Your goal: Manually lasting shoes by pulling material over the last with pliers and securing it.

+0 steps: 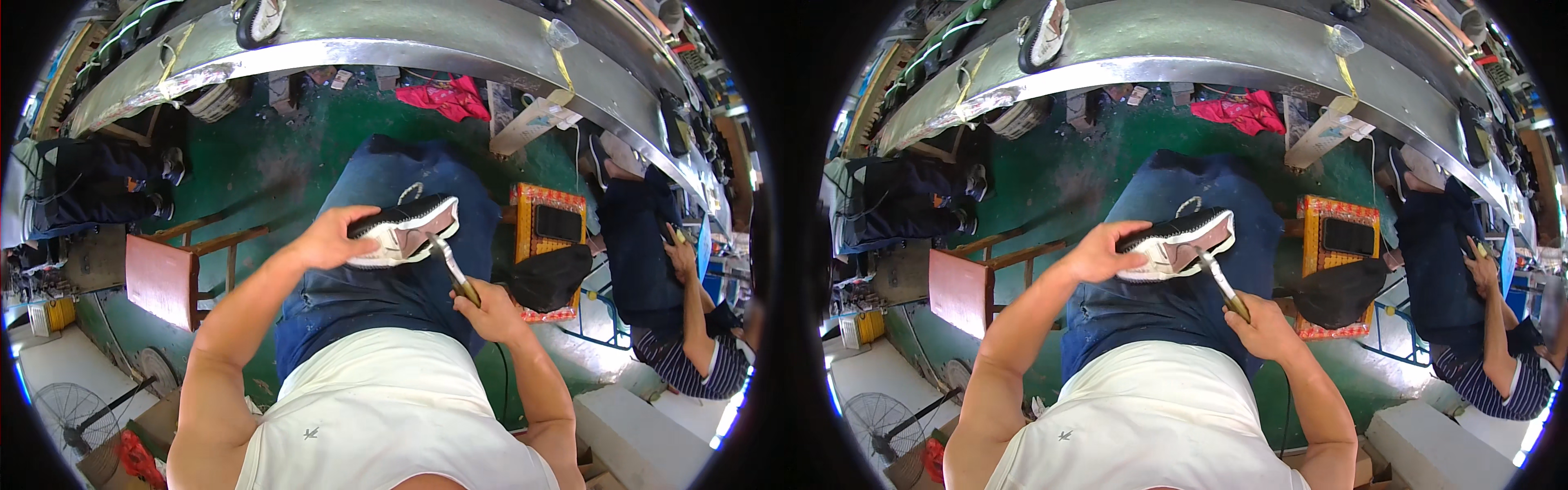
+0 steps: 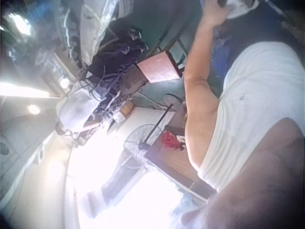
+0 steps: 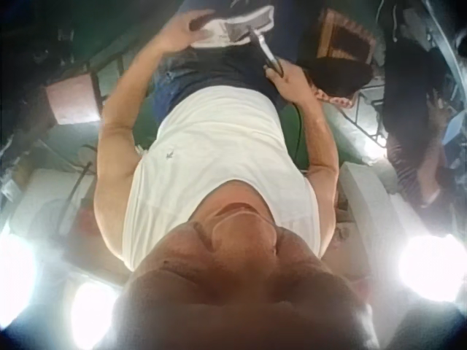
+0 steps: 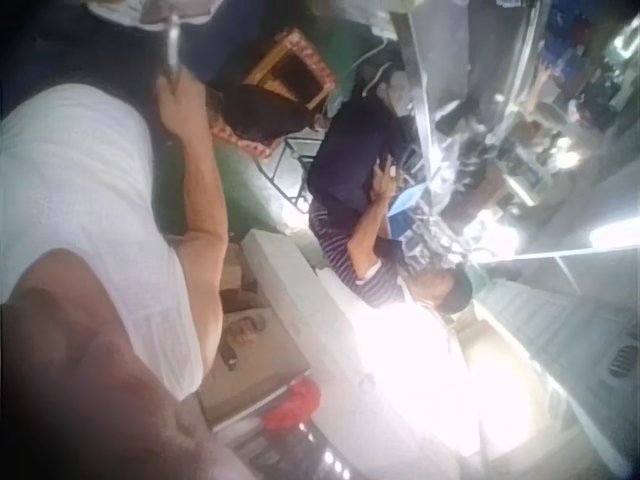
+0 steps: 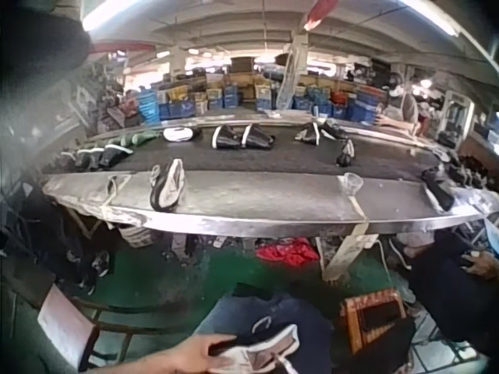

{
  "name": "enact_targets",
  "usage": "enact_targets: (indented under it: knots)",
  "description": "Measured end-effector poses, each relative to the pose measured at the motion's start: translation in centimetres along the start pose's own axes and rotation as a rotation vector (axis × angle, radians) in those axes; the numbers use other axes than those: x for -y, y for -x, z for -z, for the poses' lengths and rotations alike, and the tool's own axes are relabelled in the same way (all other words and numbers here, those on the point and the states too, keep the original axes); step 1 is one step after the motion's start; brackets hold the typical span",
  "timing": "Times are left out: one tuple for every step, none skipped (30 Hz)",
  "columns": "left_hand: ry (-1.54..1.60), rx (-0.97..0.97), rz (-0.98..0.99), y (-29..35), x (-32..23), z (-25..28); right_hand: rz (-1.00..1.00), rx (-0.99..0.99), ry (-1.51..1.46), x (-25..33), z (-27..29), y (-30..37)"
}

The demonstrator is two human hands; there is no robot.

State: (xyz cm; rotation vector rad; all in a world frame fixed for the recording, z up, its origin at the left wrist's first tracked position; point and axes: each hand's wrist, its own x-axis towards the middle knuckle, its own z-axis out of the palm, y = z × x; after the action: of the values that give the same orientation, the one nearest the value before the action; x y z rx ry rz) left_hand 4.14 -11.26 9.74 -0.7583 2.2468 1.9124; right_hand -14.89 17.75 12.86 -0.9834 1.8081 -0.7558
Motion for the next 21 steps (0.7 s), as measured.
enact_targets:
  knots:
    - [-0.027,0.028,0.032,-0.1,-0.3,1.0,0.084,0.007,0.054,0.8,-0.1,-0.2]
    - [-0.066,0.01,0.036,-0.1,-0.4,1.3,0.013,0.099,0.04,1.3,-0.2,-0.6]
    - [-0.072,0.003,0.037,-0.1,-0.2,1.4,0.022,0.101,0.039,1.4,-0.6,-1.2]
    - [-0.039,0.002,0.027,-0.2,0.4,1.3,0.1,0.063,0.126,1.3,-1.0,-1.8]
    - [-0.006,0.002,0.016,-0.3,0.8,1.3,0.177,0.024,0.212,1.2,-1.5,-2.4]
    - [-0.027,-0.001,0.0,-0.3,0.6,1.1,0.179,0.021,0.21,1.1,-1.9,-2.8]
    - [-0.03,0.0,-0.001,-0.3,0.4,1.1,0.235,-0.054,0.262,1.1,-2.4,-3.3]
    - [-0.016,0.003,0.009,-0.3,0.2,1.0,0.29,-0.13,0.314,1.2,-2.8,-3.6]
    - [0.001,0.002,0.02,-0.2,0.0,1.0,0.292,-0.129,0.314,1.9,-3.0,-3.9]
    - [0.002,0.0,0.02,-0.3,0.1,1.0,0.239,-0.124,0.387,2.9,-3.0,-4.1]
    - [0.03,-0.007,0.032,-0.5,0.5,1.1,0.186,-0.119,0.459,3.5,-2.9,-4.4]
    - [0.059,-0.012,0.043,-0.7,0.7,1.1,0.187,-0.118,0.462,3.1,-2.9,-5.0]
    - [0.058,-0.014,0.039,-1.0,0.8,1.3,0.177,-0.095,0.266,2.3,-3.1,-5.9]
    - [0.091,-0.014,0.025,-1.4,0.9,1.4,0.166,-0.07,0.07,1.4,-3.4,-6.5]
    - [0.126,-0.019,0.012,-1.7,0.8,1.6,0.17,-0.068,0.073,1.4,-3.7,-6.6]
    - [0.031,-0.013,-0.014,-2.0,0.7,1.8,0.073,-0.026,-0.044,1.4,-4.3,-6.5]
    - [0.032,-0.017,-0.014,-2.2,0.6,2.0,-0.026,0.016,-0.16,1.4,-4.6,-6.5]
    - [0.017,0.004,-0.001,-2.3,0.5,2.2,0.016,0.042,-0.058,2.6,-3.7,-6.4]
    - [0.002,0.025,0.013,-2.3,0.5,2.3,0.015,0.041,-0.059,2.7,-3.2,-6.1]
    - [-0.025,0.025,-0.027,-2.3,0.9,2.0,0.189,-0.061,0.176,2.6,-2.8,-5.9]
    - [-0.056,0.028,-0.071,-2.4,1.3,1.6,0.359,-0.168,0.412,2.8,-2.4,-5.8]
